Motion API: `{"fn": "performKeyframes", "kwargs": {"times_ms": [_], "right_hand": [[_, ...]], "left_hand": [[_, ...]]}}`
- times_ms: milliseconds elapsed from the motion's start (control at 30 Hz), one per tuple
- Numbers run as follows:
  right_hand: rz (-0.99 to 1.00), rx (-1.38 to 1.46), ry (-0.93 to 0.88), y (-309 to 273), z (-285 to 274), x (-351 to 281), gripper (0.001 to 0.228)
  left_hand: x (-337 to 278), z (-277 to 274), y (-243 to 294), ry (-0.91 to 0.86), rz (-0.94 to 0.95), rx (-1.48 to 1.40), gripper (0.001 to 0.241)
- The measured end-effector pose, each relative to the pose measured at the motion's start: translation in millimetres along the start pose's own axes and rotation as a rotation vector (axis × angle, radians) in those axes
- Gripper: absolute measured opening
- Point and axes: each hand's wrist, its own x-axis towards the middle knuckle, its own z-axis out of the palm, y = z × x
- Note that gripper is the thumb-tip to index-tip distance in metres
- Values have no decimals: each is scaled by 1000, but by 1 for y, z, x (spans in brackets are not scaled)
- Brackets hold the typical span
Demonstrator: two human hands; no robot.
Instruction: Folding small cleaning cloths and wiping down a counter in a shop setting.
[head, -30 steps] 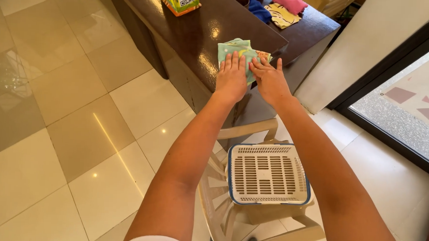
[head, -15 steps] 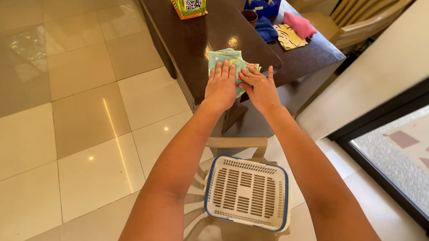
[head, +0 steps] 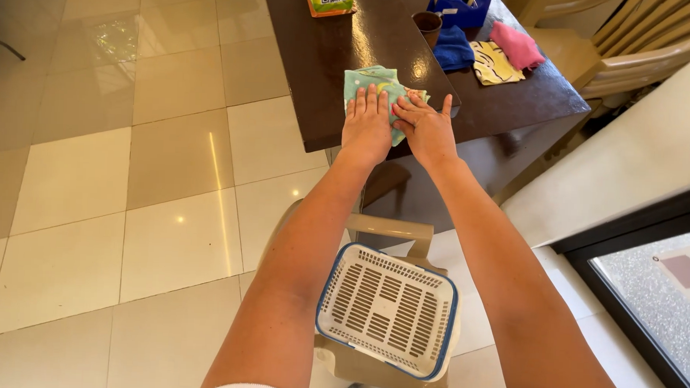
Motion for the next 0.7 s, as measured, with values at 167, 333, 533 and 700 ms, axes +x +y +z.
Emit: {"fn": "performKeyframes", "kwargs": {"times_ms": [167,333,533,700], "right_hand": [[3,-46,-13,43,-13,2,41],[67,34,26,67,-14,-1,39],[-28,-64,81,28,14,-2,39],[-131,113,54,25,6,2,37]], "left_hand": [[12,-6,37,45,47,11,57],[43,27,42,25,79,-44,68],[5,6,-1,35,108,-35,65],[-12,-8,-8,1,55,-17,67]]}}
